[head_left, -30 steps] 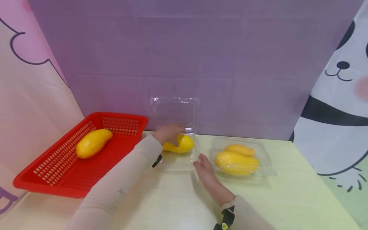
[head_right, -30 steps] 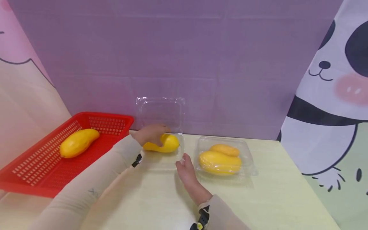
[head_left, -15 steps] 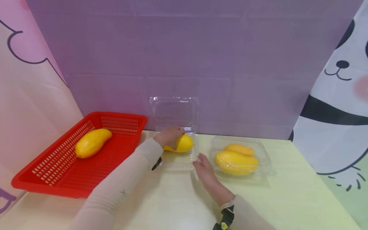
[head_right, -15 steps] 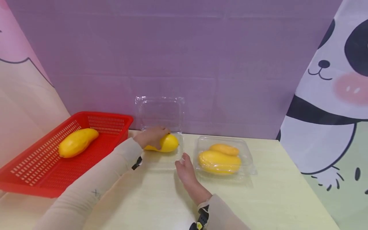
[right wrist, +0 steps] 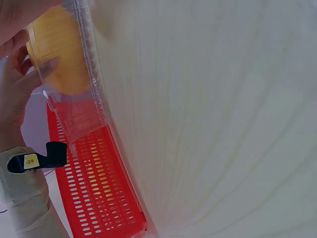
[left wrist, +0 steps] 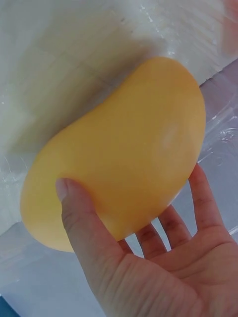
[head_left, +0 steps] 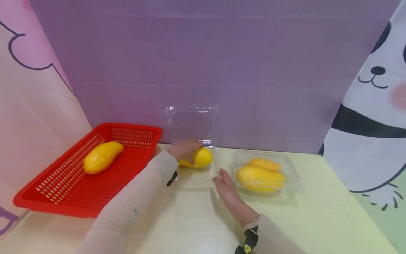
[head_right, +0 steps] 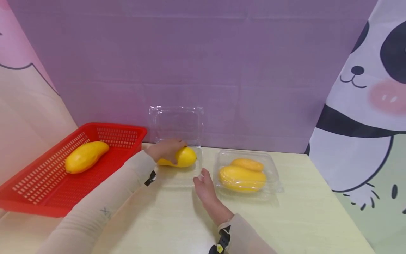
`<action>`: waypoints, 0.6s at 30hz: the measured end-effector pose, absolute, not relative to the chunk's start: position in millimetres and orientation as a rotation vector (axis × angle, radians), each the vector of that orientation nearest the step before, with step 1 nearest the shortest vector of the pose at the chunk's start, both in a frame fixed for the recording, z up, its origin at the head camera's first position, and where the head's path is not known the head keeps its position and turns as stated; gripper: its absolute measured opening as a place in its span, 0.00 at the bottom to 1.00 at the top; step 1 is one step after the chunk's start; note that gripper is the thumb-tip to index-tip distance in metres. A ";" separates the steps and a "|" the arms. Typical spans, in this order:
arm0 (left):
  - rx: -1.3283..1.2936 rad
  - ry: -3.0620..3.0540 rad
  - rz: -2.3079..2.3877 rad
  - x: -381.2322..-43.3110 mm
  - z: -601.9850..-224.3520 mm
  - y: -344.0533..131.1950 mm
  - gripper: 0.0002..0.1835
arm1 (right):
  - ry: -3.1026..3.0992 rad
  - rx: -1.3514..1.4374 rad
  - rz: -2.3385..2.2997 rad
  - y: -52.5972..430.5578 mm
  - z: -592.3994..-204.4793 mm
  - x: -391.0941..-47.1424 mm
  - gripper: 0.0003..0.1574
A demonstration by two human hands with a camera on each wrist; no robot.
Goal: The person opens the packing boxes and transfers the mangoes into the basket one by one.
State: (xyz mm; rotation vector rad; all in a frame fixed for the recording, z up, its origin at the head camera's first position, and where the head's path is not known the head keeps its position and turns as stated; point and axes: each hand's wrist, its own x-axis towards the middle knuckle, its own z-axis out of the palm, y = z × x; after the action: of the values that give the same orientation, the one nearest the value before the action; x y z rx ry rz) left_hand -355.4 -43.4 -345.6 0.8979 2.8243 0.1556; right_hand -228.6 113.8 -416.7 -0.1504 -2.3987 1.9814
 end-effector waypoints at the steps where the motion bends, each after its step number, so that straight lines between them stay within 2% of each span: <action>1: 0.888 2.823 0.167 -354.9 -344.5 -43.9 0.36 | -2.398 -0.148 1.983 113.8 -416.6 -228.6 0.35; 8: 0.844 2.845 0.241 -352.0 -327.3 -48.9 0.32 | -2.397 -0.114 1.996 114.8 -416.4 -229.2 0.35; 18: 0.971 2.863 0.225 -347.9 -298.7 -58.4 0.33 | -2.405 -0.122 1.987 114.8 -417.2 -228.1 0.35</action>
State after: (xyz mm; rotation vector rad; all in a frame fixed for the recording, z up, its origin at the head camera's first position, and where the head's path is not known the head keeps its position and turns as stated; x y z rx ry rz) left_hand -347.9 -58.4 -298.7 0.9708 2.8634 0.2249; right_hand -228.1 114.8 -417.2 -0.1220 -2.4049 1.9865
